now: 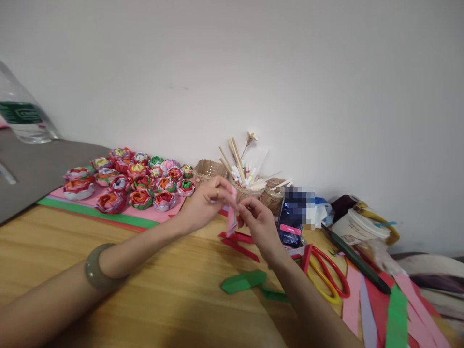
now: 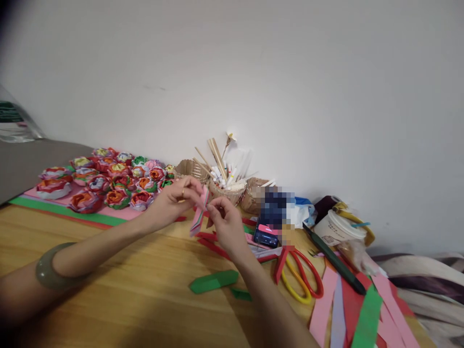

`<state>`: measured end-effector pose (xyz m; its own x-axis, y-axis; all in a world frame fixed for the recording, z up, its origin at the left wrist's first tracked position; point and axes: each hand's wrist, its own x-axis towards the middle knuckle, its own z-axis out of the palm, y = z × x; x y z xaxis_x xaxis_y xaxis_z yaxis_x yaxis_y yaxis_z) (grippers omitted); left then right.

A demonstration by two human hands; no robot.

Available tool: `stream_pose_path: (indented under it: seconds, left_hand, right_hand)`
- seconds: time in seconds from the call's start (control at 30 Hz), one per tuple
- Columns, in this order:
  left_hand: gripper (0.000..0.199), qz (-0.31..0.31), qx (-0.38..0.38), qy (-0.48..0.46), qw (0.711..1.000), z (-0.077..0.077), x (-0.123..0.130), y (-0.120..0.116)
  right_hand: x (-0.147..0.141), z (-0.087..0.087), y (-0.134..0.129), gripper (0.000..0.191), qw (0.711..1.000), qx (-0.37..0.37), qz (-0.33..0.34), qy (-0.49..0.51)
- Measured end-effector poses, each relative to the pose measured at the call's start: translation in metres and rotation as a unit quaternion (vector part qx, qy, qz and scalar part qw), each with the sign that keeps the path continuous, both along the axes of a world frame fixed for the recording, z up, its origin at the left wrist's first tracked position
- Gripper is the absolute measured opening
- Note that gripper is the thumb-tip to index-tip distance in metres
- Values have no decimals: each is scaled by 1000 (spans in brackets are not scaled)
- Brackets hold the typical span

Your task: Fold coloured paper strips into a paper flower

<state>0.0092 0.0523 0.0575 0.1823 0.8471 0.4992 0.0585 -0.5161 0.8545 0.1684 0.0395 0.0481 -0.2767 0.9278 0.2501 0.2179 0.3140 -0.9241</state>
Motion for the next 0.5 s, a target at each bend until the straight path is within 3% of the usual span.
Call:
stream_pose_path:
  seconds: [0.1,0.17,0.27,0.37,0.5]
  left_hand:
    - [12,8,-190,-58,980,3,-1,2]
    - [27,-45,-313,-60,947,4,-2,2]
    - [40,-122,-394,-68,909,4,-3,0]
    - [36,-125,-410,-101,898,5,-3,-2]
    - [21,-117,-341,-81,929,4,-2,1]
  right_hand:
    - [0,0,-4,12,981,161,-59,-87]
    - [0,0,-6,13,940,290,-80,-161]
    - [-1,-3,-6,14,882,411,-89,-213]
    - [-2,-5,-6,14,867,432,-93,-230]
    - [-2,-3,-8,15,903,361,-79,-221]
